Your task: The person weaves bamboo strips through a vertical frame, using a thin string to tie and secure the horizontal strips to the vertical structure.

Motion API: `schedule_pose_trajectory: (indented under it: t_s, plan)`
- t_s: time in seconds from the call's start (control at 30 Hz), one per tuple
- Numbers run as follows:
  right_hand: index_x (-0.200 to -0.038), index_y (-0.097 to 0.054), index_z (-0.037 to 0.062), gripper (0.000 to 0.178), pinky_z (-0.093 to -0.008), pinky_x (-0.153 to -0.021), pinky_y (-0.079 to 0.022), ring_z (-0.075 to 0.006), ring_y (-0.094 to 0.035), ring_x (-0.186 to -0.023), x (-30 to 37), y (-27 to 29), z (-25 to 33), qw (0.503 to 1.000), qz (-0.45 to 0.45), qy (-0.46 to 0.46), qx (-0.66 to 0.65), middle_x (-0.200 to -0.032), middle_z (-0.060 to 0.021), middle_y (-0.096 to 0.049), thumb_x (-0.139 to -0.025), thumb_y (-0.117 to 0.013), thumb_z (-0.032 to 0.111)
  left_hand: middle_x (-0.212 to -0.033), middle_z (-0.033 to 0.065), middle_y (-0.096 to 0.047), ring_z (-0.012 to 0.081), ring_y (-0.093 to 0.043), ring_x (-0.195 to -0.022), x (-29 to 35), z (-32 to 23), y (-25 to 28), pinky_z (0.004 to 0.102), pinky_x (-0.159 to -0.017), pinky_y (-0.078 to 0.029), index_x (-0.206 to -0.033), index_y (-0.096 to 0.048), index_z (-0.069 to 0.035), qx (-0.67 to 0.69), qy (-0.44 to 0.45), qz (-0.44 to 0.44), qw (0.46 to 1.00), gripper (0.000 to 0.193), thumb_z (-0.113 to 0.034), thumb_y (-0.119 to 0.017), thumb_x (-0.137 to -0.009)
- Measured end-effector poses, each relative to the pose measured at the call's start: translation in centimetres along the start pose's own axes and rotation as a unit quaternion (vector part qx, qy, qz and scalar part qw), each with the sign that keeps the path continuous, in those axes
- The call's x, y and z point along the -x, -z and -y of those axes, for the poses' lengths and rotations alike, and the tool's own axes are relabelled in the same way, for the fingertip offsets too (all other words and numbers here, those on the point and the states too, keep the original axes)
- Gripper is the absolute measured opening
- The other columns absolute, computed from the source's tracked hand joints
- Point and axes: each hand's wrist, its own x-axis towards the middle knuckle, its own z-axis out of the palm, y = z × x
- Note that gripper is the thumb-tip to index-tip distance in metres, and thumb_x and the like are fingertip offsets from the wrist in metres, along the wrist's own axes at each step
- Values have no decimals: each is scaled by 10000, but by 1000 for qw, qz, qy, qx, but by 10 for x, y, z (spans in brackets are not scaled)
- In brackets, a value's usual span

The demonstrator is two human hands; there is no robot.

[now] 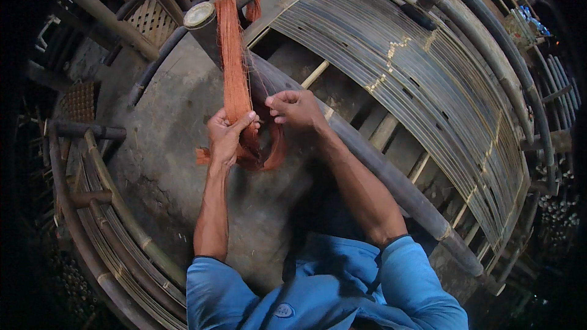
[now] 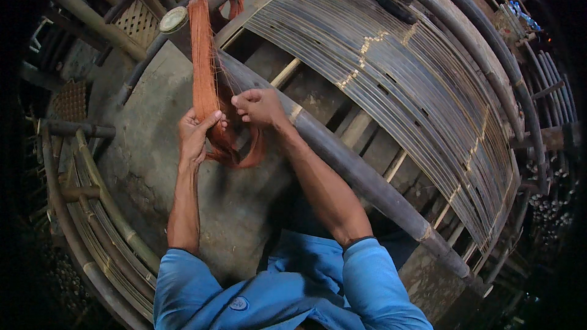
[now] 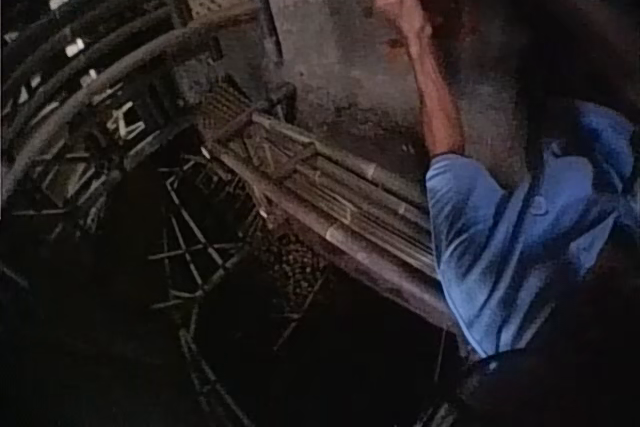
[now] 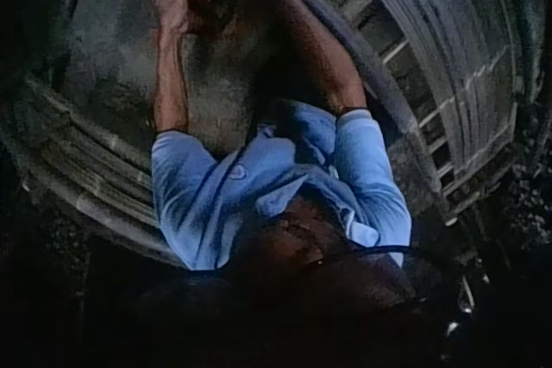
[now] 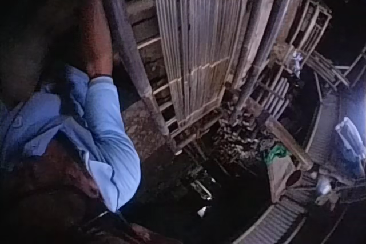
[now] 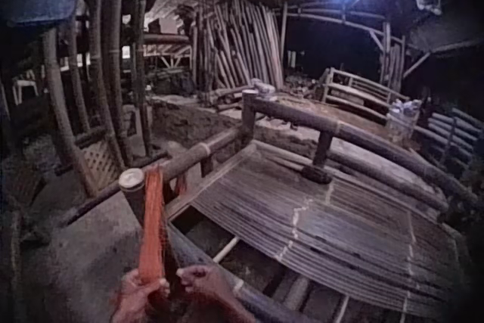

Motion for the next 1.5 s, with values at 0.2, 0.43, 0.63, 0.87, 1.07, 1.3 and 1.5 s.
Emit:
schedule_pose_trajectory:
  t_s: [0.2,0.43,0.63,0.87,1.07,1.3,1.5]
  plan:
    - [-1064,-678,26,241,-252,-728,-509,-100,-606,-734,20,20,7,980,59,-55,-182,-869,-25,-653,-992,-610,246,-979,100,-687,168,-669,-869,-6,17,12,293,-806,-538,-1151,-591,17,-123,-40,-94,987,352,-66,-753,-849]
    - [-1093,-662,18,277,-235,-631,-476,-60,-567,-714,78,19,24,973,58,217,46,-791,1,-603,-1029,-520,248,-1310,127,-530,248,-552,-1181,35,-7,-62,367,-977,-457,-1452,-373,-32,-76,-249,144,955,683,-35,-668,-836]
    - [-1117,-670,30,252,-230,-676,-452,-57,-553,-755,141,37,98,992,56,105,36,-839,1,-610,-1024,-507,199,-1046,44,-666,129,-631,-933,87,17,-87,302,-816,-495,-1154,-641,-61,-81,8,353,932,338,-132,-744,-840]
    - [-1034,-684,-12,216,-327,-774,-505,-201,-642,-795,188,116,95,927,-79,162,330,-900,-143,-691,-930,-533,103,-881,75,-707,143,-650,-807,86,36,-18,318,-717,-538,-1008,-721,-67,-545,66,162,820,271,-128,-812,-760]
    - [-1027,-670,5,193,-348,-753,-516,-262,-672,-794,252,128,67,914,-60,212,340,-900,-147,-697,-911,-530,71,-1443,110,-474,283,-480,-1313,14,-41,-71,406,-1078,-421,-1492,-403,-97,-430,-423,155,782,956,-129,-854,-650]
    - [-1092,-646,-16,234,-284,-801,-509,-177,-682,-866,396,187,65,854,-290,29,431,-929,-144,-710,-926,-483,-38,-1249,140,-618,337,-531,-1230,-114,-46,-29,408,-1035,-436,-1156,-675,-76,-635,-404,201,627,364,-169,-754,-813]
    - [-1114,-640,42,203,-266,-871,-470,-135,-614,-917,580,290,11,630,-577,-80,513,-961,-113,-674,-972,-498,16,-1312,136,-595,341,-521,-1241,-154,-44,4,423,-1066,-402,-1201,-651,-75,-648,-496,184,548,288,-208,-597,-951]
